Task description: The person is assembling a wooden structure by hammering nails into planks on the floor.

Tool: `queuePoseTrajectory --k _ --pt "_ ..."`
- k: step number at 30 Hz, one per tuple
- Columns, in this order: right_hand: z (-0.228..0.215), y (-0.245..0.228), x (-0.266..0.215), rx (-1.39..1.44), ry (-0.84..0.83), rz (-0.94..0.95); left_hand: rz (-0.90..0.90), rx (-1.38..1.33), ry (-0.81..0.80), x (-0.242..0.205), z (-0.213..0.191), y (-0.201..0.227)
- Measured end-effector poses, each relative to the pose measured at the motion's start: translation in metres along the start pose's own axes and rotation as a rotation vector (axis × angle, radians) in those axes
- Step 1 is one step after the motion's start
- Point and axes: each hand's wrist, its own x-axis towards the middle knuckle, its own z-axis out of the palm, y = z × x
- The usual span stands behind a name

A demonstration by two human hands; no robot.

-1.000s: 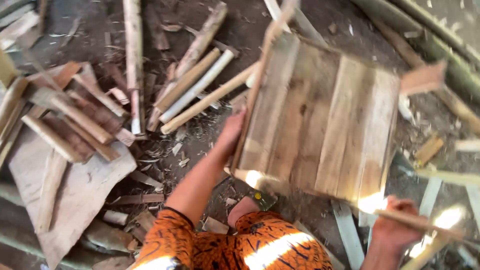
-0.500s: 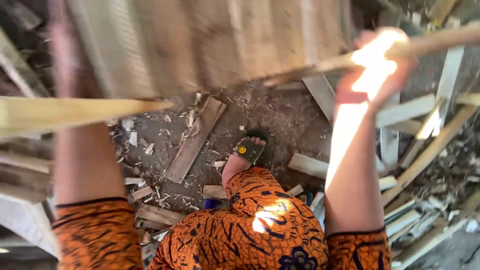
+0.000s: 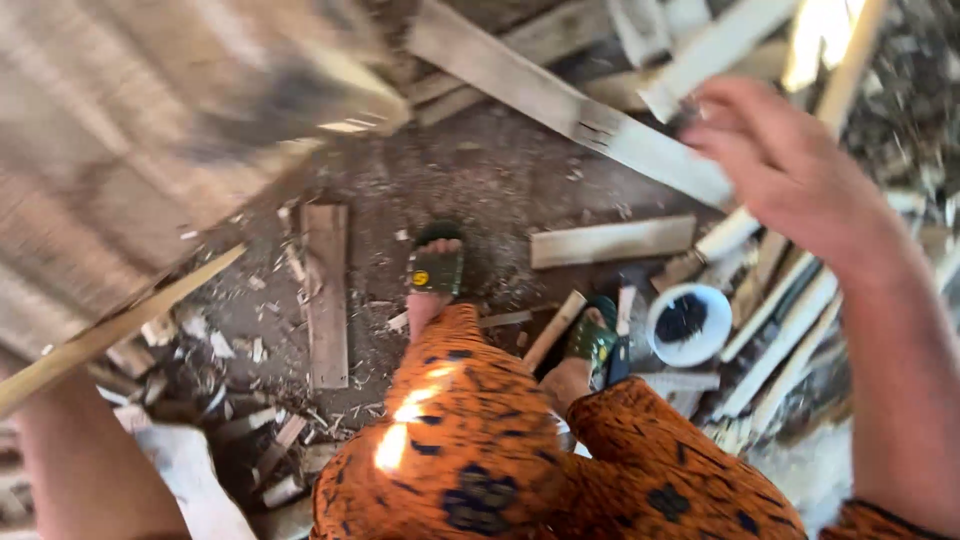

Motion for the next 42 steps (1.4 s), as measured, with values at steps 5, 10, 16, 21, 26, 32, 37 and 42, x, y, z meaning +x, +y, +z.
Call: queuePoseTrajectory --k 5,10,16,21,26,32,37,42 --pt "0.022 0.150 -0.120 0.300 0.318 0.313 -0.164 0.611 0.061 0.044 0.160 -0.011" --pt "0.158 0.261 -0.138 0.512 0.421 0.377 0.355 0.340 -0.418 0.079 0.214 0.116" --pt "0.215 0.267 -0.101 0.293 0.256 0.236 0.915 0.475 -0.337 0.124 0.221 0.450" --pt "0.169 0.280 -0.058 -0.237 0.091 0.172 1.232 0.455 -0.194 0.186 0.328 0.576" --pt "0.147 0.297 0.027 -0.590 0.379 0.060 1.216 0.563 -0.211 0.231 0.401 0.615" --pt "0.175 0.321 0.089 -0.481 0.422 0.194 1.430 0.406 -0.132 0.248 0.397 0.614" --pt "0.189 0.316 0.090 -0.550 0.320 0.297 1.469 0.429 -0.115 0.242 0.390 0.594" --pt "0.202 0.312 0.095 -0.482 0.228 0.312 1.447 0.335 -0.073 0.236 0.390 0.583"
